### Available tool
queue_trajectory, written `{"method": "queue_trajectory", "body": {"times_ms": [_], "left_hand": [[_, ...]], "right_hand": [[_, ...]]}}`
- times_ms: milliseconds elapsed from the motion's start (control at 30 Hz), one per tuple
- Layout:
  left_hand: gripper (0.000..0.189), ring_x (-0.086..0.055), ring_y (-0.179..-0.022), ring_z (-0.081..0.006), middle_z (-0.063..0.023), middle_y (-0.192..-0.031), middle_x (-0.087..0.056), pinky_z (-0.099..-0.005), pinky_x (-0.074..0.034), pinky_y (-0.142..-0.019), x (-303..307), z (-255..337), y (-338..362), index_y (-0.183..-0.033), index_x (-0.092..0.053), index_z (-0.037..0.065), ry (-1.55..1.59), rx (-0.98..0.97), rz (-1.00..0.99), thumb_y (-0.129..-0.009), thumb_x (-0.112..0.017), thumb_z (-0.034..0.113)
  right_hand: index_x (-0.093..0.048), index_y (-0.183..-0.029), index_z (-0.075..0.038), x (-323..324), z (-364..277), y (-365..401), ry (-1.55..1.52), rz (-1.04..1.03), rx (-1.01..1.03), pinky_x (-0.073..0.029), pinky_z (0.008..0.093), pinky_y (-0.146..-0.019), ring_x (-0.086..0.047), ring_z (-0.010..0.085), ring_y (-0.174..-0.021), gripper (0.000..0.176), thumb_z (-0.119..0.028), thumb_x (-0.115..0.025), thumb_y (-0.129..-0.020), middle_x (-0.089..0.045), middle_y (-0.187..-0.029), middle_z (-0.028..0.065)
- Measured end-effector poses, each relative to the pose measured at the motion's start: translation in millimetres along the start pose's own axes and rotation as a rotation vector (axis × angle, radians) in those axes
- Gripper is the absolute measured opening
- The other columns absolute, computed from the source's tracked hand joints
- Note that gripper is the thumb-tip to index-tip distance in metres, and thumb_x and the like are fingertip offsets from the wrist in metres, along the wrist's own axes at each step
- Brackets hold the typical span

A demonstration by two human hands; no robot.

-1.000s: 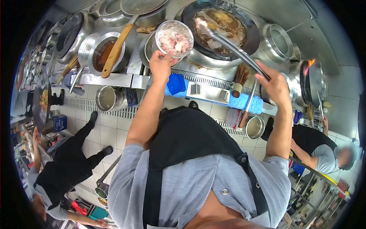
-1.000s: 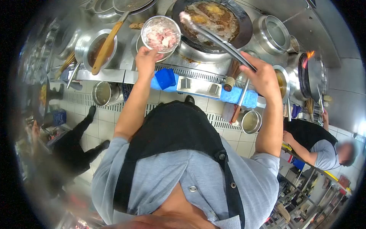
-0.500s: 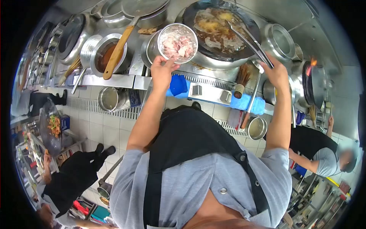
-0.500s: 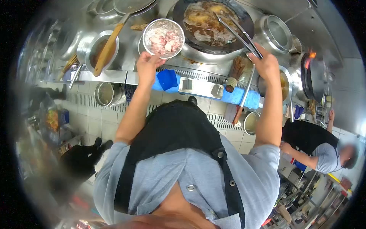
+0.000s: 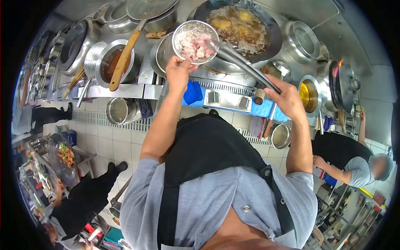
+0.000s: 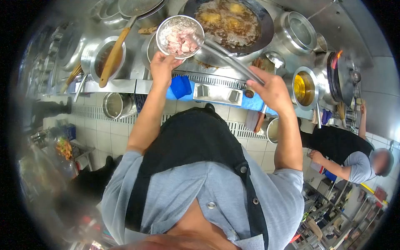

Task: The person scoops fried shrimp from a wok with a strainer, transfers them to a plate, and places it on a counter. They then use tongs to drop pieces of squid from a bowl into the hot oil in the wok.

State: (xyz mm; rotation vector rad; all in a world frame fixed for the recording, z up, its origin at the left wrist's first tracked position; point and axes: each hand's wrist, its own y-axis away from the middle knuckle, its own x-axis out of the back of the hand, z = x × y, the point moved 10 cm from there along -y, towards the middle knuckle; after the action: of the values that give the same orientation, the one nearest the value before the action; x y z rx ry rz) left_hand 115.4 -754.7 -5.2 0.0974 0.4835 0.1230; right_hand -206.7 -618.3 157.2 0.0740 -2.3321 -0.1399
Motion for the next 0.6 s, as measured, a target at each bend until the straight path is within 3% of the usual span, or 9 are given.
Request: {"method": "queue_trajectory", "body": {"times_ms": [167,233,267,300,367,433,600], "left_hand": [[0.015,-0.071,-0.073,-0.0205,-0.0134,-0.089,-0.066,-0.0341,-0.064,-0.068,-0.5,-8.7,2.6,-0.088,-0.052,0.000,0.060,0.075,0.045,-0.090,-0.066,-0.003],[0.015,-0.070,-0.074,-0.0205,-0.0131,-0.089,-0.066,-0.0340,-0.064,-0.068,1.5,-8.9,0.8,-0.088,-0.052,0.000,0.025,0.064,0.060,-0.091,-0.066,-0.002],[0.015,-0.070,-0.074,-0.0206,-0.0127,-0.089,-0.065,-0.0338,-0.064,-0.068,3.7,-9.2,-0.1,-0.088,-0.052,0.000,-0.006,0.056,0.074,-0.091,-0.067,-0.002],[0.015,-0.070,-0.074,-0.0206,-0.0127,-0.089,-0.065,-0.0338,-0.064,-0.068,4.6,-8.4,-1.9,-0.088,-0.052,0.000,-0.002,0.045,0.074,-0.091,-0.067,-0.002],[0.016,-0.071,-0.075,-0.0209,-0.0120,-0.089,-0.065,-0.0335,-0.064,-0.068,11.2,-8.9,0.5,-0.088,-0.052,0.001,-0.021,0.041,0.091,-0.092,-0.067,-0.001],[0.016,-0.071,-0.075,-0.0210,-0.0117,-0.088,-0.064,-0.0331,-0.064,-0.068,11.9,-7.7,4.3,-0.088,-0.052,0.001,0.005,0.041,0.092,-0.092,-0.068,0.000],[0.018,-0.070,-0.075,-0.0207,-0.0120,-0.090,-0.065,-0.0322,-0.064,-0.067,4.7,5.9,13.1,-0.087,-0.051,0.001,0.005,0.039,0.050,-0.092,-0.068,-0.001]], "right_hand": [[-0.063,-0.134,0.000,33.5,26.0,-5.1,-0.137,0.104,-0.033,-0.048,0.0313,-0.101,-0.066,0.0178,-0.112,0.048,-0.020,-0.076,-0.092,-0.072,-0.125,0.0173],[-0.064,-0.134,-0.001,44.0,31.7,-21.4,0.045,0.147,-0.006,-0.048,0.0322,-0.100,-0.066,0.0185,-0.114,0.048,-0.020,-0.076,-0.092,-0.072,-0.124,0.0180],[-0.065,-0.133,-0.002,45.4,36.5,-31.1,0.043,0.162,-0.046,-0.048,0.0343,-0.100,-0.068,0.0245,-0.115,0.049,-0.027,-0.075,-0.092,-0.071,-0.123,0.0204],[-0.065,-0.133,-0.002,47.9,38.4,-46.4,0.045,0.166,-0.035,-0.048,0.0343,-0.100,-0.068,0.0245,-0.115,0.049,-0.027,-0.075,-0.092,-0.071,-0.123,0.0204],[-0.066,-0.132,-0.004,39.3,52.4,-84.0,0.215,0.070,-0.060,-0.050,0.0377,-0.100,-0.068,0.0328,-0.115,0.052,-0.035,-0.073,-0.091,-0.070,-0.121,0.0229],[-0.066,-0.133,-0.008,30.7,71.8,-134.1,0.343,0.127,-0.049,-0.050,0.0419,-0.100,-0.066,0.0382,-0.115,0.057,-0.043,-0.072,-0.088,-0.070,-0.120,0.0241],[-0.066,-0.135,-0.013,41.8,65.3,-173.5,0.470,0.244,-0.121,-0.050,0.0437,-0.101,-0.066,0.0379,-0.116,0.059,-0.046,-0.073,-0.086,-0.070,-0.120,0.0235]]}}
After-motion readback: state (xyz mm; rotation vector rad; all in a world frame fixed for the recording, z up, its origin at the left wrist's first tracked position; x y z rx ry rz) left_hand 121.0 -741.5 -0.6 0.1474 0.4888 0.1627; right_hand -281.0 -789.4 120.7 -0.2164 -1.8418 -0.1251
